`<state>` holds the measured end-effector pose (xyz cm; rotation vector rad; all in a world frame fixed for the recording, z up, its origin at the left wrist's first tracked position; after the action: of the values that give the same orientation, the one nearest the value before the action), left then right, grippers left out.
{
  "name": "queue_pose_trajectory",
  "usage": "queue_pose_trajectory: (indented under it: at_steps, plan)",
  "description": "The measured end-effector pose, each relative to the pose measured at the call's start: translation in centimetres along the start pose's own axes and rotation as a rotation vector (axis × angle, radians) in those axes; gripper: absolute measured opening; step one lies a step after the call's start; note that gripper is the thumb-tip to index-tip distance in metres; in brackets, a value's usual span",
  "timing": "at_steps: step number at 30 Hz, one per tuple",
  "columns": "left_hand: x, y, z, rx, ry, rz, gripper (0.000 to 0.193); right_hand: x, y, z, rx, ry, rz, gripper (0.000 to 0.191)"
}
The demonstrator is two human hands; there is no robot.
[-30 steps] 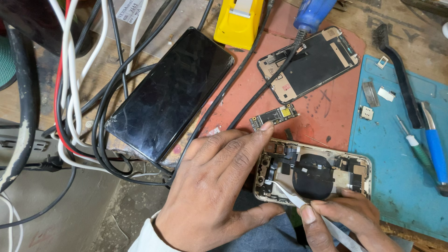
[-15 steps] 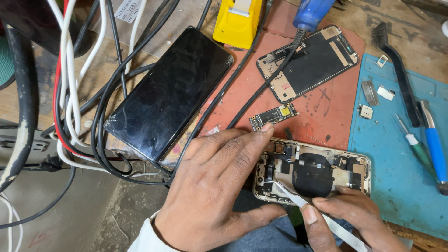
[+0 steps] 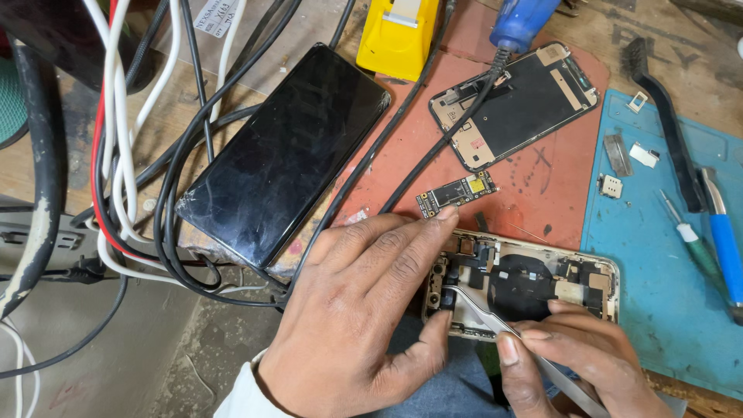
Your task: The person uses tweezers and a screwdriver to remove and reposition small internal components inside a disassembled smartphone chassis. They handle a camera module and ribbon cables, then use a screwdriver to adjust parts near the charging port area.
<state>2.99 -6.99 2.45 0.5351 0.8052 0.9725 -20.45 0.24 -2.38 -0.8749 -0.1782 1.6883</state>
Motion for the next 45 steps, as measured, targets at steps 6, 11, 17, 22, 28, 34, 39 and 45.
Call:
queue_pose_trajectory:
  at_steps: [6,11,17,22,28,34,39,45]
  plan:
    - [0.0,-0.1,-0.2,-0.037,0.022,-0.016,0.073,-0.5,-0.4,-0.2,-0.058,-0.001,0.006,0.031]
    - [0.0,-0.2,-0.3,-0.035,0.03,-0.023,0.072,-0.8,-0.8,-0.6,-0.055,0.026,0.002,0.03]
    - [0.0,-0.1,-0.4,-0.048,0.041,-0.021,0.071,-1.5,-1.1,-0.3,-0.015,-0.075,0.052,0.028]
    - [0.0,-0.1,-0.3,-0.048,0.047,-0.012,0.071,-1.4,-1.6,-0.3,-0.017,-0.022,0.015,0.027]
    - [-0.1,0.0,-0.6,-0.077,0.069,0.004,0.067,-1.6,-1.9,-0.6,-0.066,0.096,0.01,0.027]
    - [-0.2,-0.2,-0.9,-0.084,0.062,0.011,0.067,-2.0,-1.7,-0.6,-0.032,0.068,0.031,0.026]
    - [-0.5,0.3,-1.4,-0.119,0.093,0.043,0.068,-2.4,-1.6,-0.6,-0.064,0.032,0.114,0.029]
    - [-0.5,1.1,-2.4,-0.196,0.18,0.113,0.069,-2.0,-1.6,-0.5,-0.077,0.09,0.059,0.028]
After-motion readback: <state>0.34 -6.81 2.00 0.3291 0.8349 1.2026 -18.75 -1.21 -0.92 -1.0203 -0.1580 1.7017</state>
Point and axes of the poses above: each hand's wrist, its own x-axis away from the middle knuckle, its own z-axis out of the back of the hand, y = z × x, the point moved 3 cm from there along -x, towards the middle knuckle, and after that the axes turned 6 degrees about z, right-handed, at the moved point
